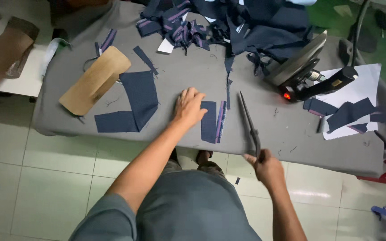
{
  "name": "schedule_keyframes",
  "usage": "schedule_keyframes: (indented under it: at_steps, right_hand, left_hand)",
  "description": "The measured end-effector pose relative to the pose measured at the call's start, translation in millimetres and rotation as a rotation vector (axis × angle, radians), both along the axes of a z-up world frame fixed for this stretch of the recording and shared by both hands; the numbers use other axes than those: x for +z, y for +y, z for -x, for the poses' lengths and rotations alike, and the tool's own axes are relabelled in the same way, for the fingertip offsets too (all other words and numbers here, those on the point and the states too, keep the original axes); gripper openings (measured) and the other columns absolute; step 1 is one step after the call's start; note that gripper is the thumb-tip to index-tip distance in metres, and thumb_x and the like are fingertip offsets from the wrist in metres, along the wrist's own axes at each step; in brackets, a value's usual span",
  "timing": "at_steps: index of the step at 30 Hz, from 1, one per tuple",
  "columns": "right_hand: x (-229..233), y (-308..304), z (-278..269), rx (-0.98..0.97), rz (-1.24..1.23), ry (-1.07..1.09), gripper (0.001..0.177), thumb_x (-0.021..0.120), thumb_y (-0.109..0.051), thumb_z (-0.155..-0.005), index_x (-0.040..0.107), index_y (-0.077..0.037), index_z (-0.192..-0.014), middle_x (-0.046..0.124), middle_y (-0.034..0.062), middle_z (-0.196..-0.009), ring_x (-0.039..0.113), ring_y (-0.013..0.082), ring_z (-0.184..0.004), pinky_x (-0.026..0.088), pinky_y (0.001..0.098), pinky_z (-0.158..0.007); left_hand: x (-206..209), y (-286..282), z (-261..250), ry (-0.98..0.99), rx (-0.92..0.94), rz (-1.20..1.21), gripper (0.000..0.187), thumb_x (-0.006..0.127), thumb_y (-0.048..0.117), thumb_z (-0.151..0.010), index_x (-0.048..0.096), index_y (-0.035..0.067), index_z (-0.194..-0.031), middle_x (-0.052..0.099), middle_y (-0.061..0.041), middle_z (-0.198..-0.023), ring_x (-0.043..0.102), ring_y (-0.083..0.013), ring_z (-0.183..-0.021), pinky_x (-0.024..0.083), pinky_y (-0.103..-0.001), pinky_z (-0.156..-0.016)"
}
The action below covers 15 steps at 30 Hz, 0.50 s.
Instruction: The person cuts a dark blue fabric strip using shears, trims edges, and folds pieces on a gray worktable. They also use an iron to press the fabric and gather cut scraps into a pile.
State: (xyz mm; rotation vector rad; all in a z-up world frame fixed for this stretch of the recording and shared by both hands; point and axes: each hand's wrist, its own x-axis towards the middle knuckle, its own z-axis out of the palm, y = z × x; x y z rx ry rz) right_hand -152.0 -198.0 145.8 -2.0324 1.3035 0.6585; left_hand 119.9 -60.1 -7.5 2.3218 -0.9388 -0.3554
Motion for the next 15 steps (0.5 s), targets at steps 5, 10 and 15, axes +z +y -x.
schedule_keyframes:
  at_steps: [5,10,15]
  right_hand:
    - [-43.3,-66.3,-5.5,0.258,0.252,-0.151,0.069,0.075,-0.022,-0.087,0.047,-0.007,-0.148,0.060,0.0221,-0.122,0.065,0.0476,-0.114,0.056,0.0582,-0.095]
    - [-61.2,-85.0,-16.6,0.493,0.388,-0.184,0.068,0.067,-0.021,-0.090,0.046,-0.008,-0.154,0.056,0.0160,-0.133,0.055,0.0391,-0.126,0.046,0.0507,-0.110]
    - [-102.3,-43.1,-63.6,0.333,0.282,-0.274,0.043,0.064,-0.044,-0.100,0.062,-0.016,-0.131,0.077,0.0119,-0.101,0.074,0.0348,-0.102,0.059,0.0496,-0.088]
  left_hand:
    - [2.4,-22.1,-1.3,0.115,-0.069,-0.272,0.033,0.087,0.036,-0.075,0.069,0.018,-0.095,0.050,-0.005,-0.111,0.052,-0.0303,-0.114,0.043,-0.046,-0.097]
    - [5.2,-16.4,12.1,0.199,-0.015,-0.106,0.019,0.079,0.025,-0.081,0.064,0.019,-0.091,0.063,-0.005,-0.096,0.066,-0.0308,-0.102,0.052,-0.045,-0.088]
    - [54.6,13.3,28.1,0.247,0.155,-0.021,0.027,0.075,0.020,-0.085,0.063,0.022,-0.109,0.075,-0.008,-0.100,0.073,-0.0328,-0.102,0.056,-0.046,-0.087]
